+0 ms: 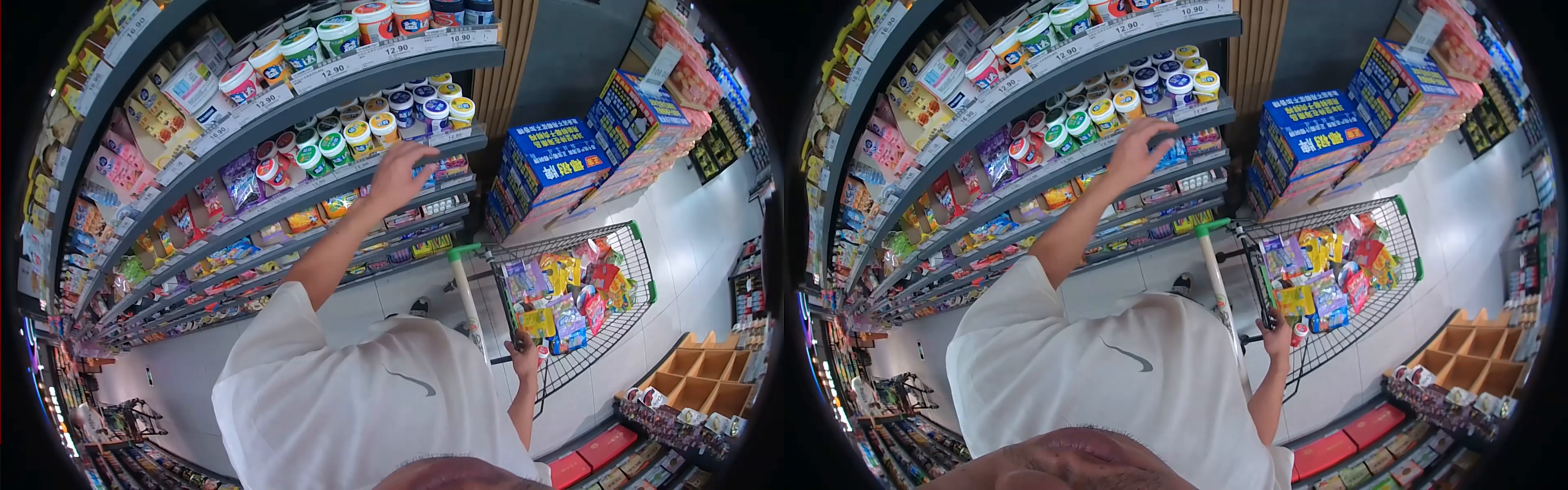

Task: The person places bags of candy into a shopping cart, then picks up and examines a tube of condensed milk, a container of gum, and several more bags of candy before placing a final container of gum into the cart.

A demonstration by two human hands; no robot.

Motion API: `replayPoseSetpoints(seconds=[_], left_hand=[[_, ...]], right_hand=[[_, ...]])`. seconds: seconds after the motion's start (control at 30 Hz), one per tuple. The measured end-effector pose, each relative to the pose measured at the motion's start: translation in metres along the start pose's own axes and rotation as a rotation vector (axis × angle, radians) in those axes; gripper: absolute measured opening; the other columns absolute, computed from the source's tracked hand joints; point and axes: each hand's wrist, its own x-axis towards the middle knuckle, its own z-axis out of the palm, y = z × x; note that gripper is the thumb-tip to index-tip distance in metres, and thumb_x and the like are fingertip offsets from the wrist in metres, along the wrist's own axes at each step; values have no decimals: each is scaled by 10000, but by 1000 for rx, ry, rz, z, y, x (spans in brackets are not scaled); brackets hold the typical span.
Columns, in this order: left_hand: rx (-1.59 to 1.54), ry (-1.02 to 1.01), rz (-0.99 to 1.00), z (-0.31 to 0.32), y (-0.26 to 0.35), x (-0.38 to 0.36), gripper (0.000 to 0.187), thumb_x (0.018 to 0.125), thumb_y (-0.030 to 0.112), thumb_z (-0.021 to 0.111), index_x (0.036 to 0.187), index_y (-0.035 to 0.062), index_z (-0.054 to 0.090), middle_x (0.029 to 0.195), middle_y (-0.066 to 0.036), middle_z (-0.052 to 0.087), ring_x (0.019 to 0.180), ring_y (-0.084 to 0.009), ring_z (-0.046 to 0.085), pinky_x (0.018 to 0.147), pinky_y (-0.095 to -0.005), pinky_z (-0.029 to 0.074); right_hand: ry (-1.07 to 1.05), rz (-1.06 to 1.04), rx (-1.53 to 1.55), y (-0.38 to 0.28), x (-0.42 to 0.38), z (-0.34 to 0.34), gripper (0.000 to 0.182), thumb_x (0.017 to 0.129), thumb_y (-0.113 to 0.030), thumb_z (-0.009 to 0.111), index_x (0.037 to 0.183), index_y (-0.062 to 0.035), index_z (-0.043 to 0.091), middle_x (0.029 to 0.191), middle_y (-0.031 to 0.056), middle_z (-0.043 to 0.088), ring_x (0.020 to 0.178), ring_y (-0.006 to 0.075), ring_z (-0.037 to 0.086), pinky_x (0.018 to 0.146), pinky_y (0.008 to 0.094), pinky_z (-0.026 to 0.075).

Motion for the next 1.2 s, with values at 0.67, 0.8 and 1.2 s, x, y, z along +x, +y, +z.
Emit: replayPoseSetpoints(seconds=[0.67,0.8,1.2], left_hand=[[718,-2,-154,-49,-72,4,612,766,387,746,1291,139,551,1243,-93,546,1158,-303,443,975,-511,266],[714,-47,-184,-41,-74,19,608,798,461,699,1285,128,552,1188,-119,589,1169,-313,452,995,-523,252],[813,-7,-172,-27,-76,45,613,766,546,697,1188,107,626,953,-144,703,1103,-323,565,1070,-539,222]], right_hand=[[-31,5,37,10,5,1,510,788,-144,761,1233,27,579,1033,90,659,870,146,611,802,279,486],[-6,-32,49,10,5,2,507,785,-145,764,1226,27,582,1016,88,663,859,145,613,794,281,488],[-7,-5,22,1,2,-1,549,765,-135,793,1247,19,581,1065,117,670,906,181,648,813,304,506]])
